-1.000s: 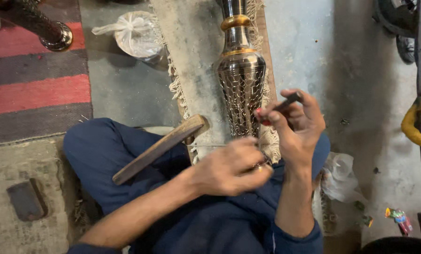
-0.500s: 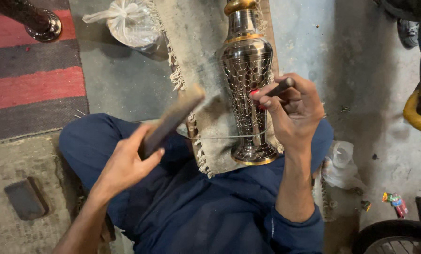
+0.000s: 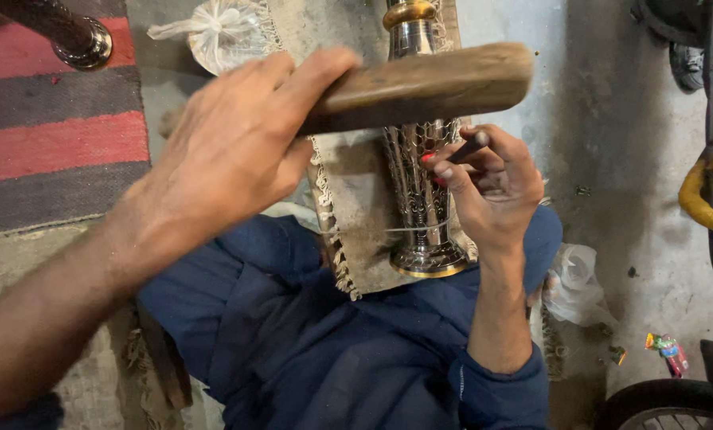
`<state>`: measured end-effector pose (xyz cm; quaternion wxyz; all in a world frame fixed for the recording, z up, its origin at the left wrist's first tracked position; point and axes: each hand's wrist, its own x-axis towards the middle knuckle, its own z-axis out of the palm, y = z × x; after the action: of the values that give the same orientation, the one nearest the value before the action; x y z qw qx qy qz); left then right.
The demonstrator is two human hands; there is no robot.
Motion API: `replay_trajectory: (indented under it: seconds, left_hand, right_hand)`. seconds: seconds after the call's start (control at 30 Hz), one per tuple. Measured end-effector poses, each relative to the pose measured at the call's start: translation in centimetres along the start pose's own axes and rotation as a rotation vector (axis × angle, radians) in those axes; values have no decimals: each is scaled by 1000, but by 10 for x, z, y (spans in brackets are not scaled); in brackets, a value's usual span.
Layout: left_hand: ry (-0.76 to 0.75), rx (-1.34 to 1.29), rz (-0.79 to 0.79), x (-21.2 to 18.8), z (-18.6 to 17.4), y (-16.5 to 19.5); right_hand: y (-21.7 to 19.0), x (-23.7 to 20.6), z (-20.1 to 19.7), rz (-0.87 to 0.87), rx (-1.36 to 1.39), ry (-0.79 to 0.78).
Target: The person sits cross-legged on the floor with a brass vase resting on a cloth pad and engraves a decorative pattern into its surface. They hold a chisel against the vase with one hand and strike it with a wooden mallet held in the other hand, repositioning the chisel repeatedly to work along the pattern, and briefly adjust a string tied around the vase.
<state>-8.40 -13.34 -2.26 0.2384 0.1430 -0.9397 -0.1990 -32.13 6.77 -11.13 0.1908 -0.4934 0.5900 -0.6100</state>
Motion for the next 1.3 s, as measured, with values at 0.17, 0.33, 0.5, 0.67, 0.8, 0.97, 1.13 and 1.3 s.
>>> replay_trajectory:
  seconds: [0.17,0.33,0.5,0.67,0.8,0.97,1.13,1.3]
  left_hand:
    - [89,345,151,15,-9,7]
    - [0,131,153,19,-7,5]
    - [-46,148,104,16,0,1]
    - [-31,-54,87,8,3,-1]
    - [119,329,192,5,4,-1]
    - [139,471,231,5,4,-2]
    - [106,291,174,4,2,-4]
    - [67,135,118,4,3,-3]
  right_hand:
    - [0,-2,3,-36,-37,25]
    - [-4,-3,6,-24,-40,50]
    - [-3,-3,7,-58,-58,62]
    - [-1,-3,5,-43,-59,59]
    - [0,-2,2,-61,-81,27]
    - [0,-1,1,-67,-64,2]
    - [-2,-2,2,-54,-115,20]
    - [-5,-1,2,-40,-95,4]
